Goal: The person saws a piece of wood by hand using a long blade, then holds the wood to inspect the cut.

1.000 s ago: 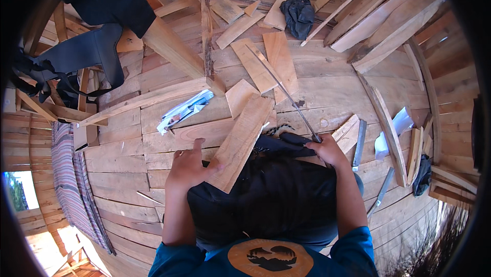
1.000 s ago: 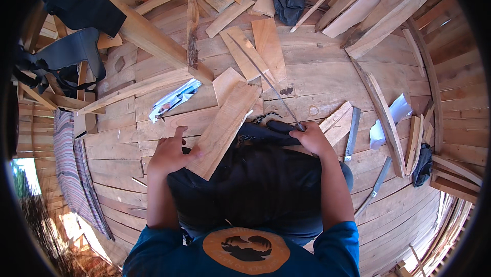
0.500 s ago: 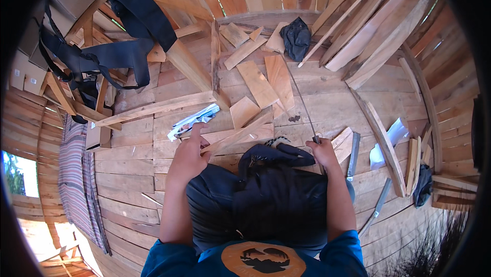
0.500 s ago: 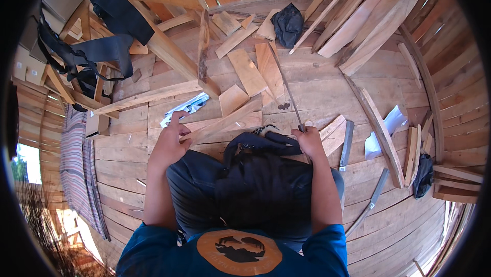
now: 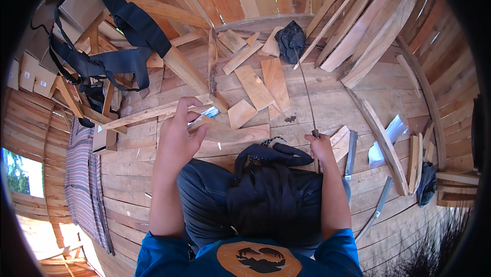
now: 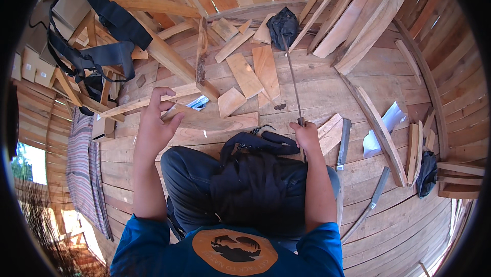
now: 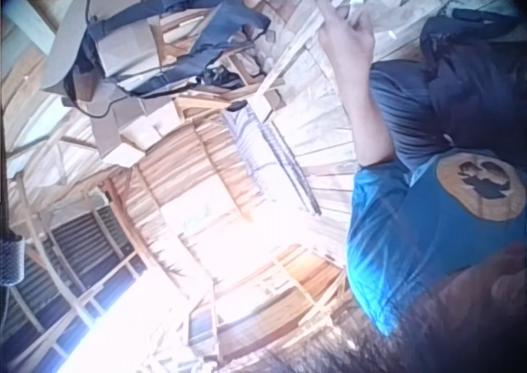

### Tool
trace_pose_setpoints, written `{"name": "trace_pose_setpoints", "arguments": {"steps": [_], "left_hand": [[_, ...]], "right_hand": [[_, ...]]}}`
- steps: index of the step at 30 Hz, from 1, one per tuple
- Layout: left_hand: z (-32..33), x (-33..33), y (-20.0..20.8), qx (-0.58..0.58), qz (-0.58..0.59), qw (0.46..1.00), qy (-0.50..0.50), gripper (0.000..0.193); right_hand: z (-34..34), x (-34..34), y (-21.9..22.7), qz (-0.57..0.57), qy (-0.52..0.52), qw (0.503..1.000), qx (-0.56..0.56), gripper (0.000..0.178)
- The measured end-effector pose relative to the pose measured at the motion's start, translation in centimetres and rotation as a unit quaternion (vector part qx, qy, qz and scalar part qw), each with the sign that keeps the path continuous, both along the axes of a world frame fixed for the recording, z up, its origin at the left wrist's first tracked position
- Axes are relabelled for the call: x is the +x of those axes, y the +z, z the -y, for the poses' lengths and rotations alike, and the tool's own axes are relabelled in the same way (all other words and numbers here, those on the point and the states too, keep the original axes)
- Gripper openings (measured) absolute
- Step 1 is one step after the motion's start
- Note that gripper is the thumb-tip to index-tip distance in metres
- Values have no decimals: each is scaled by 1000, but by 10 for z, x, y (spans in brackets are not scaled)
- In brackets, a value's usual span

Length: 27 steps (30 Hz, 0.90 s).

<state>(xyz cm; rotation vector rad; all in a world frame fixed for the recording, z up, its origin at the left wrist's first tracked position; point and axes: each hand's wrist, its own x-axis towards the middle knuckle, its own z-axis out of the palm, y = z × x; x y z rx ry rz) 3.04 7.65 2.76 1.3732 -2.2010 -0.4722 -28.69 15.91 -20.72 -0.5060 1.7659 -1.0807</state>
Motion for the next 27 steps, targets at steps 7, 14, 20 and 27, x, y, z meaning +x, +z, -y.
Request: {"name": "trace_pose_setpoints", "arguments": {"steps": [7, 14, 20, 27], "left_hand": [[1, 0, -8, -11, 55, 998, -31, 38], [3, 3, -2, -27, 162, 985, -58, 34], [-10, 0, -2, 0, 175, 984, -15, 31], [-29, 1, -9, -5, 159, 987, -1, 28]], "right_hand": [[1, 5, 5, 4, 27, 1000, 7, 28], [-3, 25, 28, 190, 39, 981, 5, 38], [-30, 110, 67, 425, 90, 899, -53, 68], [-48, 178, 92, 403, 197, 884, -131, 68]]}}
